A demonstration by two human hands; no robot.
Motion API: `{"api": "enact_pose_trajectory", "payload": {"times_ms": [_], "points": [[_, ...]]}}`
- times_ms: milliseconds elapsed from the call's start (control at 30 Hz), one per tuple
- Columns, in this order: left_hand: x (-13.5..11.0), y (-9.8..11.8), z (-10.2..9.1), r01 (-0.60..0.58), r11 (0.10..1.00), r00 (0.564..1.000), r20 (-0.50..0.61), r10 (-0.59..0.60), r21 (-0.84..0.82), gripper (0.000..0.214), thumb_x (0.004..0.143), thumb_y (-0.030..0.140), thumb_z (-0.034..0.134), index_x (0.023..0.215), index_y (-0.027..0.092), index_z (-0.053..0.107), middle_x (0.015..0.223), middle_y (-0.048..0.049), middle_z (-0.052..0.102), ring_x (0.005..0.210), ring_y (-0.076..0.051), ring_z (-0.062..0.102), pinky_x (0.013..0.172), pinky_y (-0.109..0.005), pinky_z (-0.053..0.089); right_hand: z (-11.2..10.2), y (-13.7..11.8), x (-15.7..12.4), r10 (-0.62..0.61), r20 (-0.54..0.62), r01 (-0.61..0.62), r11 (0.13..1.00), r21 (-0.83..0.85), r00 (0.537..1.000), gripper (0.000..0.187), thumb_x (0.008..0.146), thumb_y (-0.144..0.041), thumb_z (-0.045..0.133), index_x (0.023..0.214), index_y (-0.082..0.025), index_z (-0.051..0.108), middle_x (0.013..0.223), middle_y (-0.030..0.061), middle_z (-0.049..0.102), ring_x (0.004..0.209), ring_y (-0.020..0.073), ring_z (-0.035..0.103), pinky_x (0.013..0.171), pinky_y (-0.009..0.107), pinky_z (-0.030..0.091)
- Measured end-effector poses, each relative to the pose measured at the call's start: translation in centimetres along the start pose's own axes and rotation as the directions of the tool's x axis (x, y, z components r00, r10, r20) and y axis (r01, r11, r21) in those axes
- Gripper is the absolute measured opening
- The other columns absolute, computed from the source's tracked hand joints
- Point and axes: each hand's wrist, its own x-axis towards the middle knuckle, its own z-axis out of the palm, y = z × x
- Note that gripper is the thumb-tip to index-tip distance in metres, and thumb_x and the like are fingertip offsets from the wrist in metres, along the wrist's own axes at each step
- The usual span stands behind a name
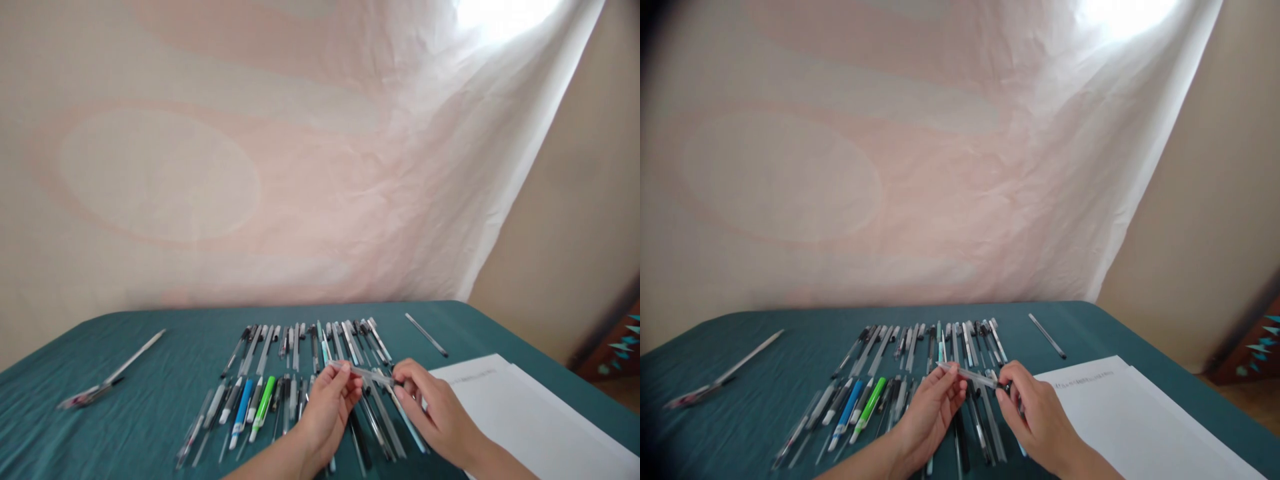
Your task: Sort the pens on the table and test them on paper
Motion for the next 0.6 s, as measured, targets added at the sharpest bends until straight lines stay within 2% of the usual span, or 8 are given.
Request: {"api": "enact_pose_trajectory", "payload": {"times_ms": [167,300,467,600], "points": [[0.0,0.0,-0.07,0.007,1.0,1.0,-0.005,-0.006,0.015,0.008,0.078,0.019,0.057,0.081,0.013,0.052,0.07,-0.0025,0.057,0.062,-0.006,0.056,0.06,-0.017,0.048,0.4,0.36,0.08,0.051,0.043,-0.049,0.997,-0.055,0.998,0.02,0.089,-0.03,0.034,0.079,-0.02,0.048,0.072,0.0009,0.053,0.058,0.0124,0.05,0.057,0.024,0.039],[0.0,-0.11,-0.09,0.001,1.0,1.0,0.008,-0.001,0.017,0.008,0.078,0.019,0.057,0.081,0.013,0.052,0.069,-0.0018,0.056,0.062,-0.006,0.055,0.06,-0.017,0.048,0.33,0.45,0.05,0.116,0.081,-0.116,0.993,-0.009,0.99,0.029,0.091,-0.031,0.028,0.07,-0.021,0.046,0.064,-0.0012,0.051,0.058,0.0127,0.051,0.058,0.024,0.037],[0.11,-0.03,-0.01,-0.002,1.0,1.0,-0.007,0.002,0.013,0.007,0.078,0.018,0.057,0.08,0.013,0.052,0.069,-0.0015,0.056,0.061,-0.006,0.055,0.061,-0.017,0.048,-0.15,0.38,0.01,0.13,0.089,-0.129,0.992,-0.019,0.988,0.02,0.089,-0.035,0.034,0.082,-0.021,0.046,0.064,-0.0018,0.053,0.057,0.0135,0.051,0.056,0.024,0.036],[0.13,0.03,0.0,0.006,1.0,1.0,-0.004,-0.005,0.01,0.007,0.078,0.018,0.056,0.081,0.014,0.052,0.07,-0.0017,0.056,0.061,-0.006,0.055,0.059,-0.016,0.048,0.12,0.55,0.01,0.147,0.085,-0.144,0.989,-0.041,0.985,0.022,0.089,-0.035,0.032,0.079,-0.021,0.046,0.063,-0.0017,0.053,0.056,0.0138,0.051,0.057,0.025,0.037]]}}
